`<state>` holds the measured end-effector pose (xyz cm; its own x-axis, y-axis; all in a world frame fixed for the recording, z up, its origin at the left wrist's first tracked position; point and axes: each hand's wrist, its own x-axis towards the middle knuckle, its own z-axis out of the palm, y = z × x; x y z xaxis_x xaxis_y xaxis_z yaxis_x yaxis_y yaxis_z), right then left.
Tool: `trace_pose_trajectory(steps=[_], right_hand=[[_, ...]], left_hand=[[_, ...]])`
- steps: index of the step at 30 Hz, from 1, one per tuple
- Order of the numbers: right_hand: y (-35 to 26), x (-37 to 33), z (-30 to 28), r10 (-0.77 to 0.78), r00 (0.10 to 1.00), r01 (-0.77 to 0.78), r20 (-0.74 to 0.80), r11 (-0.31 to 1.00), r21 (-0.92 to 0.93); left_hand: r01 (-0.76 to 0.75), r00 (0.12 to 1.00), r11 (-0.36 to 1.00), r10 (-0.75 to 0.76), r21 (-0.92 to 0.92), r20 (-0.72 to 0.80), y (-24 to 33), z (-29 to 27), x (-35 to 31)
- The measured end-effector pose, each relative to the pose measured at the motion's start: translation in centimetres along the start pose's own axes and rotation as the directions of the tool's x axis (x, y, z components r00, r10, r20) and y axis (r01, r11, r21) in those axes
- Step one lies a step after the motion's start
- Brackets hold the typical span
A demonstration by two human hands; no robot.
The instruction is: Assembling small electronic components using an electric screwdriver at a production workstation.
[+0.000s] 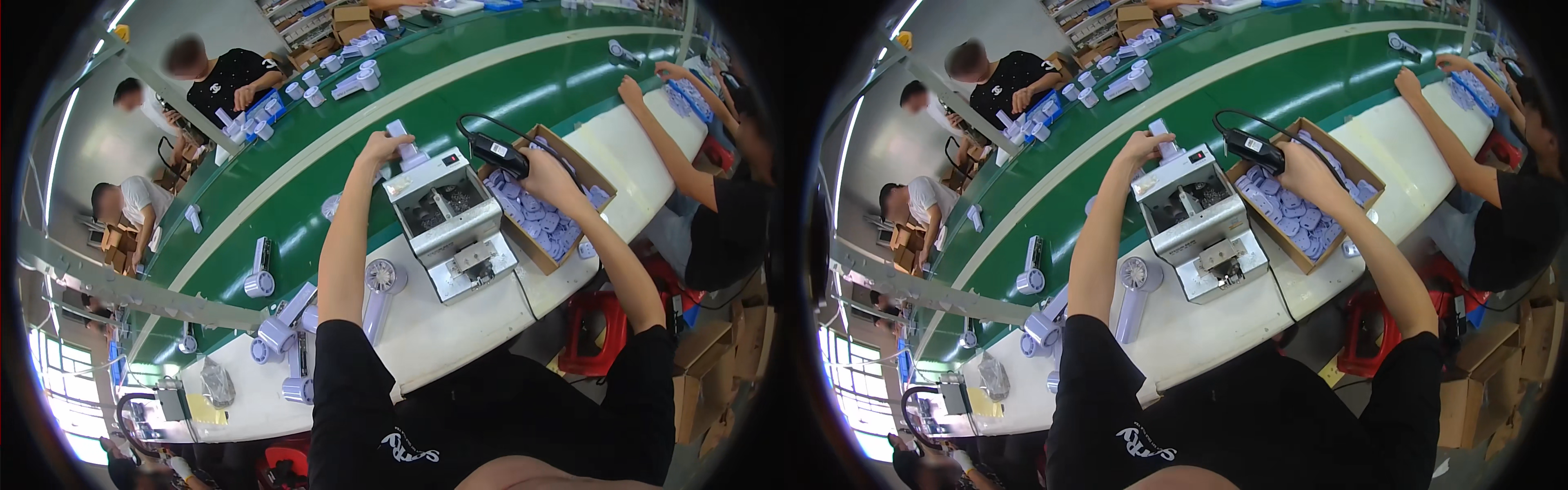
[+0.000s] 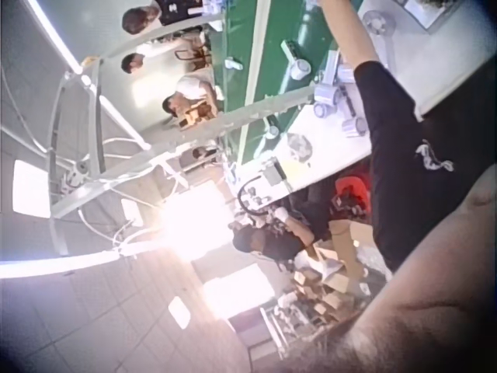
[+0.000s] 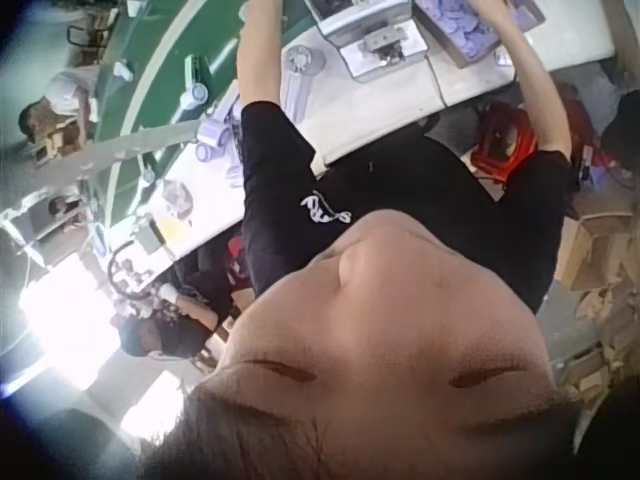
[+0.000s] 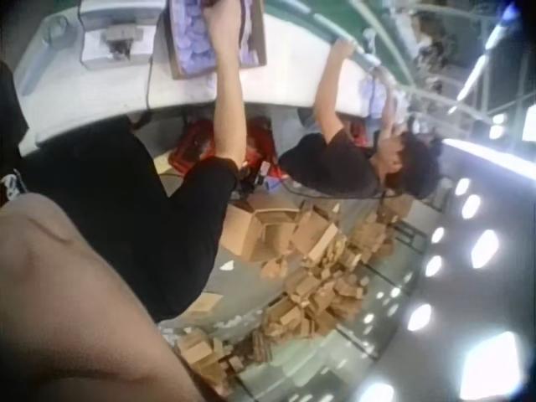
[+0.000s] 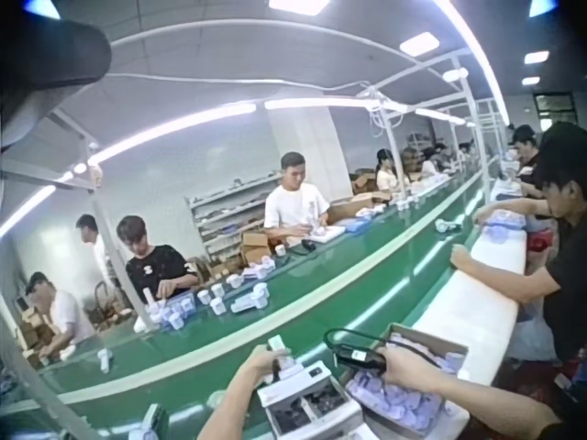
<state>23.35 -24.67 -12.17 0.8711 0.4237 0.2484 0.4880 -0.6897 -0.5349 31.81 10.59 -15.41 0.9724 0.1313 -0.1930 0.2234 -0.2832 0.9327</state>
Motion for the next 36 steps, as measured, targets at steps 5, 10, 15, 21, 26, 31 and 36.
trace_pose_trajectory(steps=[5,10,15,21,26,31,36], right_hand=[[-0.1,-0.3,-1.5,0.028,0.998,-0.029,0.056,0.999,0.02],[-2.7,-1.2,-4.4,-0.128,0.991,0.121,0.035,0.982,0.144],[-9.0,-4.6,-8.1,-0.081,0.997,0.069,-0.012,0.74,0.669],[-17.7,-7.7,-7.3,-0.452,0.885,0.39,-0.113,0.586,0.71],[-18.6,-8.3,-6.4,-0.56,0.817,0.34,0.14,0.663,0.667],[-19.7,-9.1,-6.0,-0.61,0.705,0.37,0.363,0.752,0.546],[-20.3,-10.1,-5.1,-0.529,0.692,0.208,0.491,0.798,0.566]], left_hand=[[-0.462,0.873,0.883,0.469,0.078,-0.133,5.3,0.2,-8.2],[-0.728,0.634,0.681,0.715,0.086,-0.294,10.9,-2.5,-19.3],[-0.732,0.64,0.658,0.753,0.175,-0.156,13.2,-1.4,-29.8],[-0.781,0.595,0.603,0.797,0.161,-0.104,9.7,3.6,-37.0],[-0.614,0.785,0.779,0.619,-0.127,-0.002,6.3,3.9,-39.5],[-0.277,0.934,0.905,0.332,-0.324,0.128,1.5,4.6,-40.5],[-0.574,0.789,0.725,0.615,-0.381,-0.017,0.9,6.3,-40.7]])
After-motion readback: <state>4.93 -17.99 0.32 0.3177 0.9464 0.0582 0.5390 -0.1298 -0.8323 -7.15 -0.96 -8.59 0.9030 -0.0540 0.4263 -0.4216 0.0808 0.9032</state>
